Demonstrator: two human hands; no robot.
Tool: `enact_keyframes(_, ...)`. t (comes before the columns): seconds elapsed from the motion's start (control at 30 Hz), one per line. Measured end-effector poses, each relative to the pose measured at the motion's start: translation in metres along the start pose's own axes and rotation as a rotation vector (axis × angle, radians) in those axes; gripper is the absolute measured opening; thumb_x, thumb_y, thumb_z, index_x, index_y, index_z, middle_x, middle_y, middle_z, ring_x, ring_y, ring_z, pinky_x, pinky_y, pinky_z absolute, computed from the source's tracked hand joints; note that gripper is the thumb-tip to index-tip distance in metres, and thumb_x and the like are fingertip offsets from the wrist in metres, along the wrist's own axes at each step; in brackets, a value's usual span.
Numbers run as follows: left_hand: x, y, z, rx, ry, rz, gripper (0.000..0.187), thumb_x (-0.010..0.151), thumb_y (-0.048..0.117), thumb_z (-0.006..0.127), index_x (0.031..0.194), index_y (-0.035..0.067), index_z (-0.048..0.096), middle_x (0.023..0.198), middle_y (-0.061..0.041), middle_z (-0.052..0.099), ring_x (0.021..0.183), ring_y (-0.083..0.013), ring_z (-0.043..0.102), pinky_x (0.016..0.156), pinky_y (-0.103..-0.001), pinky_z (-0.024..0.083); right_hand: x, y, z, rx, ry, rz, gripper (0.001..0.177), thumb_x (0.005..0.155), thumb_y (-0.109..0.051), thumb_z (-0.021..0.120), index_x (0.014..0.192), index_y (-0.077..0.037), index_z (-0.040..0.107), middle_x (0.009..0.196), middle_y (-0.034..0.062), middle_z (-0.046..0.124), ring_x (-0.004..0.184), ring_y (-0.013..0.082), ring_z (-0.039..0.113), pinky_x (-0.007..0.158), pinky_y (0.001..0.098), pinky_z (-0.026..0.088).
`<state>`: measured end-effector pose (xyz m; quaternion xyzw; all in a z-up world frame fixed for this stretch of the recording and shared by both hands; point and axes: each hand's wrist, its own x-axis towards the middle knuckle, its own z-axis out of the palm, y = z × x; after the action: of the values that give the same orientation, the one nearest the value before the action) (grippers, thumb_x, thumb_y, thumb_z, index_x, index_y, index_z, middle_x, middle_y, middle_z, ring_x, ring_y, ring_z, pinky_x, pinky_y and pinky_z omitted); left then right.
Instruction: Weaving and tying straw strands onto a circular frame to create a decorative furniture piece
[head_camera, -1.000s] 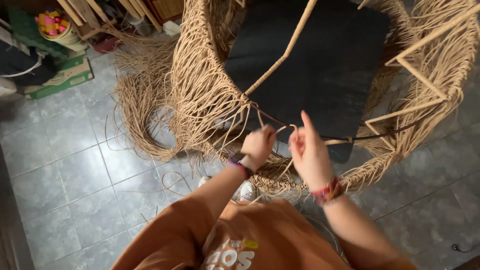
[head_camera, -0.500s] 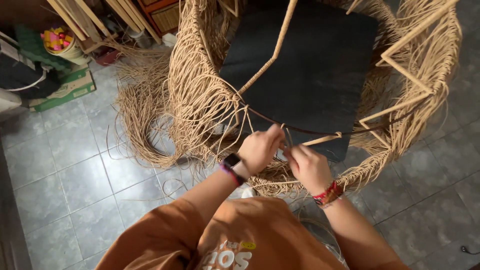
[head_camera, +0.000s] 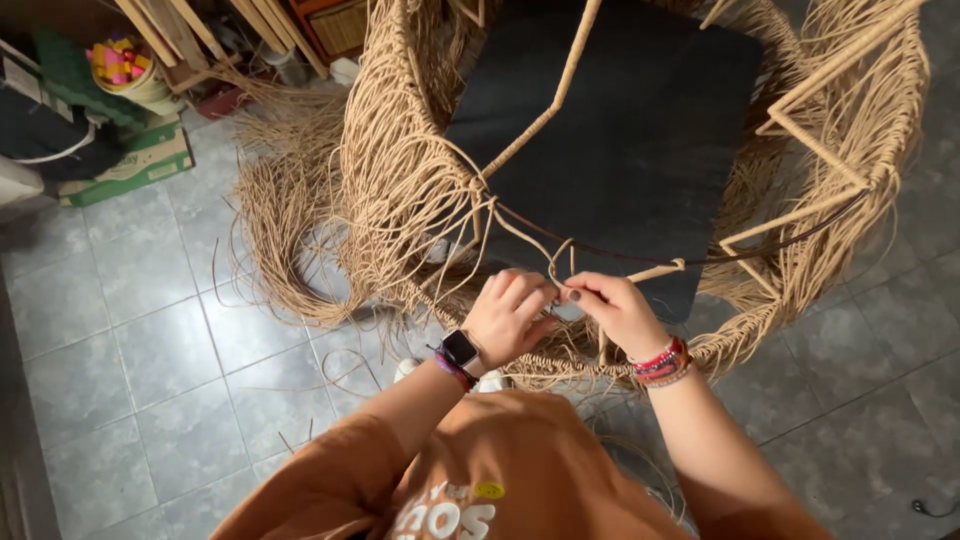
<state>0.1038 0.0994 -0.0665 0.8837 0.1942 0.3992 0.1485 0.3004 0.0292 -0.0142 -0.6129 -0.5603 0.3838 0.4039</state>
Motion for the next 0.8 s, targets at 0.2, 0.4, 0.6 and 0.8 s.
enact_keyframes(0.2, -0.022, -0.002, 0.017, -0.28, 0.11, -0.203, 0.025, 0.093, 0.029, 0.063, 0.073, 0.015, 0.058, 0.096, -0.007, 0.054, 0.088, -0.0313, 0.052, 0.074, -0.04, 0.044, 0.001, 0.011, 0.025, -0.255, 0.212, -0.185, 0.011, 0.091, -0.012, 0.074, 0.101, -0.012, 0.078, 0.081, 0.0081, 0.075, 0.078, 0.0296, 0.074, 0.068, 0.0362, 0.059)
enact_keyframes(0.4, -0.031, -0.026, 0.008, -0.627, 0.123, -0.184, 0.03, 0.096, 0.029, 0.062, 0.068, 0.021, 0.07, 0.072, 0.001, 0.067, 0.069, -0.0272, 0.066, 0.065, -0.036, 0.054, 0.004, 0.002, 0.038, -0.394, 0.313, -0.37, 0.013, 0.098, -0.017, 0.069, 0.105, -0.012, 0.078, 0.084, 0.0023, 0.075, 0.073, 0.0258, 0.073, 0.063, 0.0333, 0.058)
enact_keyframes(0.6, -0.037, 0.002, 0.015, -1.205, -0.078, -1.156, 0.015, 0.099, 0.009, 0.062, 0.107, -0.002, 0.067, 0.058, -0.01, 0.062, 0.039, -0.0131, 0.057, 0.033, -0.02, 0.037, 0.004, 0.002, 0.046, -0.393, 0.361, -0.303, 0.012, 0.096, -0.016, 0.072, 0.104, -0.01, 0.079, 0.081, 0.0072, 0.077, 0.067, 0.0263, 0.073, 0.054, 0.0318, 0.058)
enact_keyframes(0.8, -0.022, -0.013, 0.02, -0.594, -0.372, -0.737, 0.011, 0.092, 0.015, 0.066, 0.097, 0.011, 0.075, 0.074, -0.01, 0.073, 0.071, -0.032, 0.071, 0.073, -0.041, 0.057, 0.006, -0.004, 0.04, -0.415, 0.395, -0.351, 0.011, 0.097, -0.015, 0.072, 0.104, -0.01, 0.08, 0.088, 0.0087, 0.077, 0.08, 0.0294, 0.073, 0.067, 0.0374, 0.059)
